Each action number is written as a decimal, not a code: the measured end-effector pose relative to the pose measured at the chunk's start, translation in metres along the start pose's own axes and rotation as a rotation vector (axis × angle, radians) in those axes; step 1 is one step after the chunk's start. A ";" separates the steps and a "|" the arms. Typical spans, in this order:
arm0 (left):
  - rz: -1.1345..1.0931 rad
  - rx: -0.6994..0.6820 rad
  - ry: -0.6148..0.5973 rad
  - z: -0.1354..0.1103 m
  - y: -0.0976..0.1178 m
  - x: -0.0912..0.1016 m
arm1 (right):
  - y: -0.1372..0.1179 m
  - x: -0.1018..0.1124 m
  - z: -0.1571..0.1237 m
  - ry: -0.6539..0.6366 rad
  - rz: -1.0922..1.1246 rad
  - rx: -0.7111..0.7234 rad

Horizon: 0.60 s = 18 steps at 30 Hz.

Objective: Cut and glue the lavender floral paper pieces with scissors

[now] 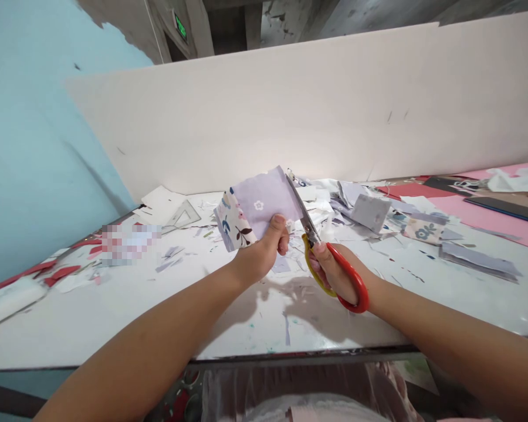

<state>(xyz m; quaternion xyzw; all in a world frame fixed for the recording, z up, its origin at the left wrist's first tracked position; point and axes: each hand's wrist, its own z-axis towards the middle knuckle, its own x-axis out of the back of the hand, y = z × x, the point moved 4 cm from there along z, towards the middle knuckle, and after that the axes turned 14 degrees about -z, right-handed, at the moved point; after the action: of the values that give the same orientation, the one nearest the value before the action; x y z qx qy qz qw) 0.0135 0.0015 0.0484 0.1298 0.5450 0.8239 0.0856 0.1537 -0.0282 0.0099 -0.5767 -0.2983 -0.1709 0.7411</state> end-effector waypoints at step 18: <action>-0.042 -0.020 -0.034 -0.001 -0.007 -0.004 | -0.015 -0.002 -0.009 -0.172 0.126 0.057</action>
<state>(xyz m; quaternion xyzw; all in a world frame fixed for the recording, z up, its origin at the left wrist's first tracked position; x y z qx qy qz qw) 0.0167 0.0024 0.0415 0.1313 0.5376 0.8251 0.1136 0.1451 -0.0411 0.0187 -0.5855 -0.3287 -0.0652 0.7381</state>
